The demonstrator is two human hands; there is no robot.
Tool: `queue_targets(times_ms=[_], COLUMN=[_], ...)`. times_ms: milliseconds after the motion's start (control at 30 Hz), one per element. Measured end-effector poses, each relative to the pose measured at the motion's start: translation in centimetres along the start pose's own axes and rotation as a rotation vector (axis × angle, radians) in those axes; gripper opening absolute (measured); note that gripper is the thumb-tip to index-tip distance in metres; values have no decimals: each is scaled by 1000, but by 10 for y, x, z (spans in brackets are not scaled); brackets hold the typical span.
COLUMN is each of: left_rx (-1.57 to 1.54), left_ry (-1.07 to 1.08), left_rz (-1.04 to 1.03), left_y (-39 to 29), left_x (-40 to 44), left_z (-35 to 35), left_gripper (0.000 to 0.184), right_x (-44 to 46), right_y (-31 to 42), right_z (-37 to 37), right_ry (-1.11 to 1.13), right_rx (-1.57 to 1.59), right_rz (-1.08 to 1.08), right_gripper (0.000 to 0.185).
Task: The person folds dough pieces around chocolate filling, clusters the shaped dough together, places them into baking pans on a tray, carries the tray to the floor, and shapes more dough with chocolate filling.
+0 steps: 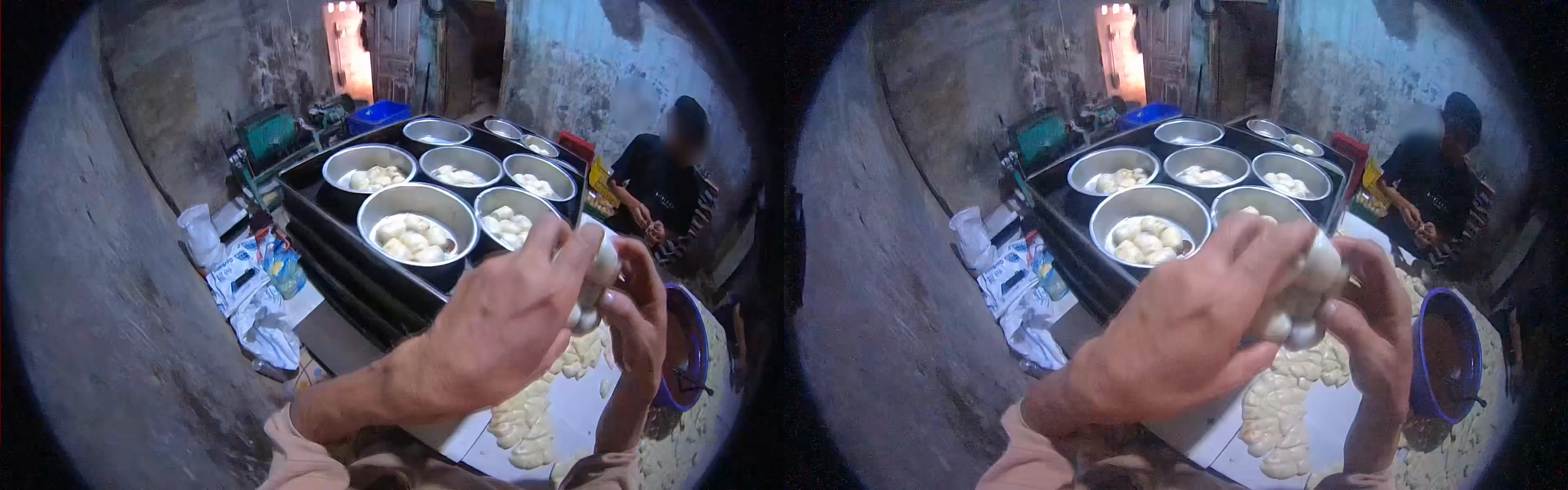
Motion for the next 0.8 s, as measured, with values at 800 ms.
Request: queue_targets(times_ms=[800], left_rx=[-24], left_ry=[270], left_rz=[36], left_y=[266], left_x=[166], left_z=[112], left_gripper=[76], right_x=[214], right_y=[-155], right_z=[-147], right_ry=[268], right_rx=[-341], right_rz=[-85], right_gripper=[54])
Point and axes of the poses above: each hand's wrist, its own x-axis towards the middle knuckle, its own z-axis out of the back of the hand, y = z × x, the point moved 10 cm from there along x, towards the middle knuckle, and after that the axes turned 14 degrees about z, right-handed, at the moved point
